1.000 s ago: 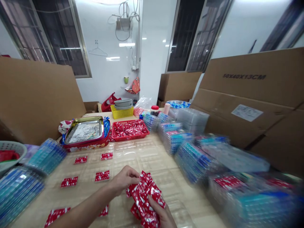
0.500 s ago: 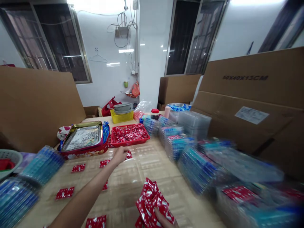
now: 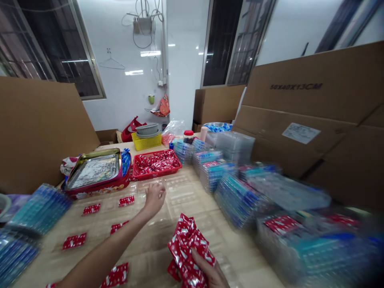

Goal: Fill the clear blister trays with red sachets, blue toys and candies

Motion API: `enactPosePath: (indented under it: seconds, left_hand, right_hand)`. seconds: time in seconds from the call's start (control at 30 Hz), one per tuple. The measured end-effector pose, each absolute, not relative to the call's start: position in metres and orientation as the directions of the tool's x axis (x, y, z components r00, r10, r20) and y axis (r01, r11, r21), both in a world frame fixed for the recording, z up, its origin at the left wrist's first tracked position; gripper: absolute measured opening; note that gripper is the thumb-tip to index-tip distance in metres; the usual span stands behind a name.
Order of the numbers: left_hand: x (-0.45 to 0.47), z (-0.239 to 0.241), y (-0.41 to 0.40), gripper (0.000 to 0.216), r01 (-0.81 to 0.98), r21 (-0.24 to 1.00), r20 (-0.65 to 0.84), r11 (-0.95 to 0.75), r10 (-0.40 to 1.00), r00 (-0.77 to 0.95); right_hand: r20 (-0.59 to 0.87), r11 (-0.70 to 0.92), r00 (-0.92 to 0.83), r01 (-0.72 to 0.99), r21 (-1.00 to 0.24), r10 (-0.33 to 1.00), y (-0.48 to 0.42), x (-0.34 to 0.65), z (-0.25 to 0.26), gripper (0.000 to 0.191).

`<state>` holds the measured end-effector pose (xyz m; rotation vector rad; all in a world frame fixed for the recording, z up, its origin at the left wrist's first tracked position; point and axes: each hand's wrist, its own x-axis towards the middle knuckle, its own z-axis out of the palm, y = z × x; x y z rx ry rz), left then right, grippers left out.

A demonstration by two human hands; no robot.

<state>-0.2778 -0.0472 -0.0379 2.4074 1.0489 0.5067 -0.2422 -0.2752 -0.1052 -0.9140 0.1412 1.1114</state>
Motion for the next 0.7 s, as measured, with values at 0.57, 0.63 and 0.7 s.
enactPosePath:
  seconds: [0.57, 0.63, 0.7]
  left_hand:
    - [-0.331, -0.01, -0.06, 0.007, 0.465, 0.774, 0.004, -0.429, 0.738, 0.675]
    - [-0.331, -0.023, -0.047, 0.012, 0.541, 0.696, -0.004, -0.471, 0.752, 0.659]
    - [-0.332, -0.039, -0.043, 0.017, 0.621, 0.602, -0.013, -0.502, 0.772, 0.636]
  right_hand:
    - [-0.495, 0.065, 0.382, -0.837, -0.544, 0.78, -0.294, -0.254, -0.078, 0.055]
    - [-0.502, 0.069, 0.389, -0.837, -0.542, 0.773, -0.297, -0.254, -0.08, 0.052]
    - [-0.51, 0.08, 0.399, -0.84, -0.537, 0.762, -0.299, -0.253, -0.081, 0.048]
